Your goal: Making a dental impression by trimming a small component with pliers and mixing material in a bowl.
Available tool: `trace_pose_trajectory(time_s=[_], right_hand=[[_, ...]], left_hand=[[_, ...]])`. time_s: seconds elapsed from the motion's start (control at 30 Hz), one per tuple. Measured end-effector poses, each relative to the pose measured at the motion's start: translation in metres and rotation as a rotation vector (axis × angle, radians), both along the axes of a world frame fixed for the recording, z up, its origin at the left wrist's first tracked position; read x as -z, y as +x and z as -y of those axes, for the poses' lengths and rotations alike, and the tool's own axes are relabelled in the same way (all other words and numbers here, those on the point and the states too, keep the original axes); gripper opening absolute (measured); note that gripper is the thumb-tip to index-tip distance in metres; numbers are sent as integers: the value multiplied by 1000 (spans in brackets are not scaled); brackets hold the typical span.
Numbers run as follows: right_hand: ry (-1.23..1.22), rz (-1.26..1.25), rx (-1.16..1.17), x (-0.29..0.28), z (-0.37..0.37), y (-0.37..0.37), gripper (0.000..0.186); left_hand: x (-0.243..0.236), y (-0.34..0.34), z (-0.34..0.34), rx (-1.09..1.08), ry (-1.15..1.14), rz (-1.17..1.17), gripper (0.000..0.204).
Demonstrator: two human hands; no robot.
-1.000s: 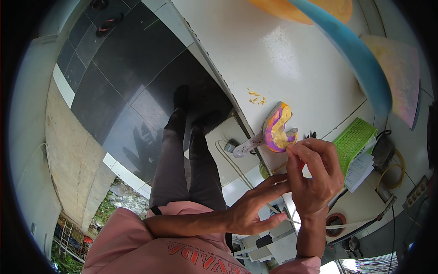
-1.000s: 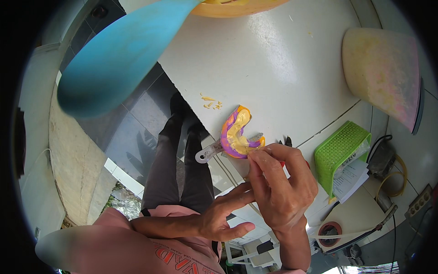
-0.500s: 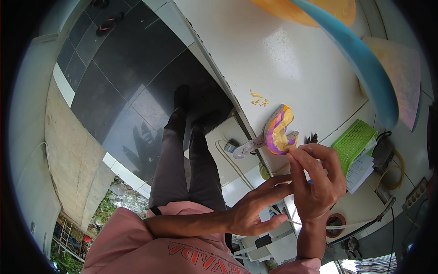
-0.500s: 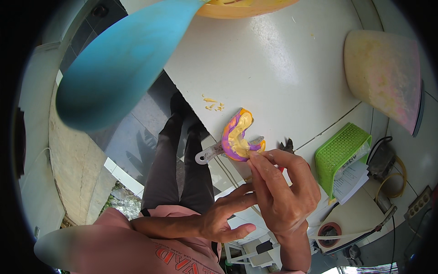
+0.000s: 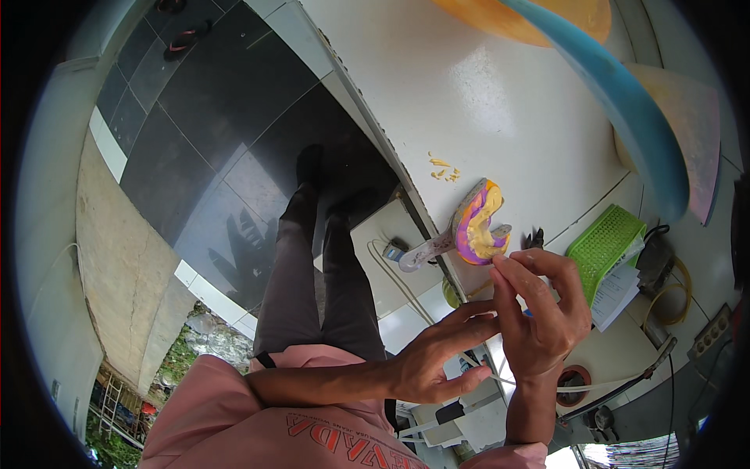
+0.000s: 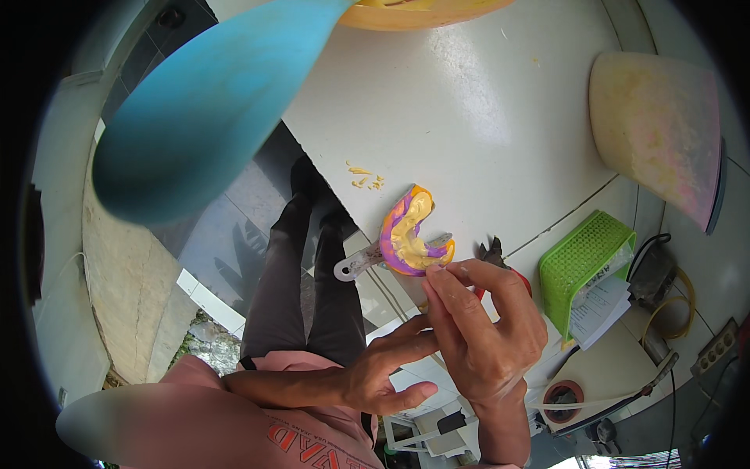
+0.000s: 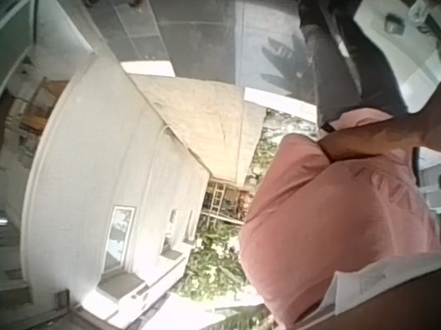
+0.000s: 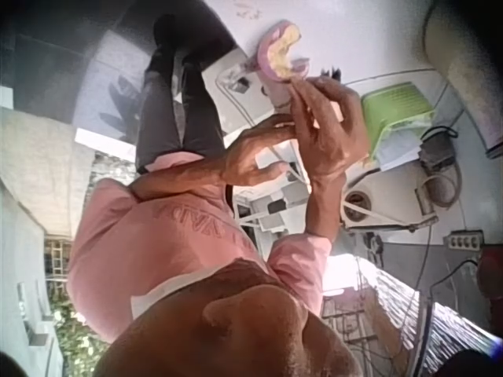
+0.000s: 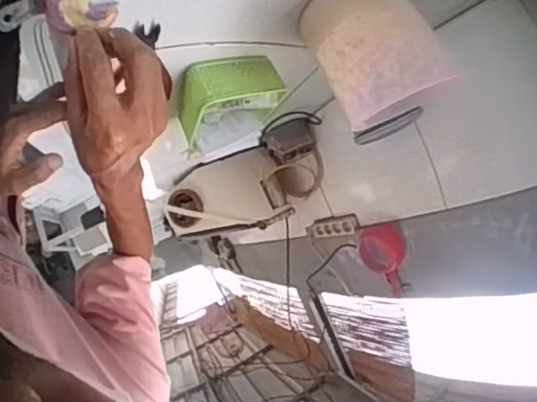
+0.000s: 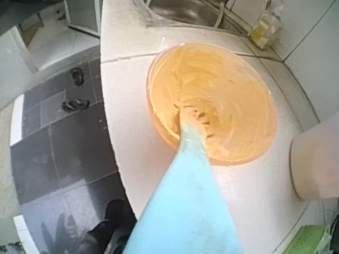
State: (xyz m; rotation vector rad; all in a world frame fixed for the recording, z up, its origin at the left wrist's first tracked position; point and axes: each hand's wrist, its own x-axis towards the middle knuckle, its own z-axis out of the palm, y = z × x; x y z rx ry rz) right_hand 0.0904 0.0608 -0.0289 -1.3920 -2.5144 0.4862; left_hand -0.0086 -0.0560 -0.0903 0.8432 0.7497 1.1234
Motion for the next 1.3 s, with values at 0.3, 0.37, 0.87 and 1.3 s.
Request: trace_pose_trajectory(time_s=[0.3,0.37,0.87,1.3], right_hand=[[-11,7,-17,1,-1,0,27],[-16,2,-24,0,-2,-2,27],[-26,-9,-18,1,-1,-1,27],[-36,0,-3,3,0,-1,26]], left_hand=[[1,1,0,12,4,-6,58],[1,1,1,1,8,3,58],[1,0,0,8,-14,20,58],[1,1,-1,16,-34,32,57]])
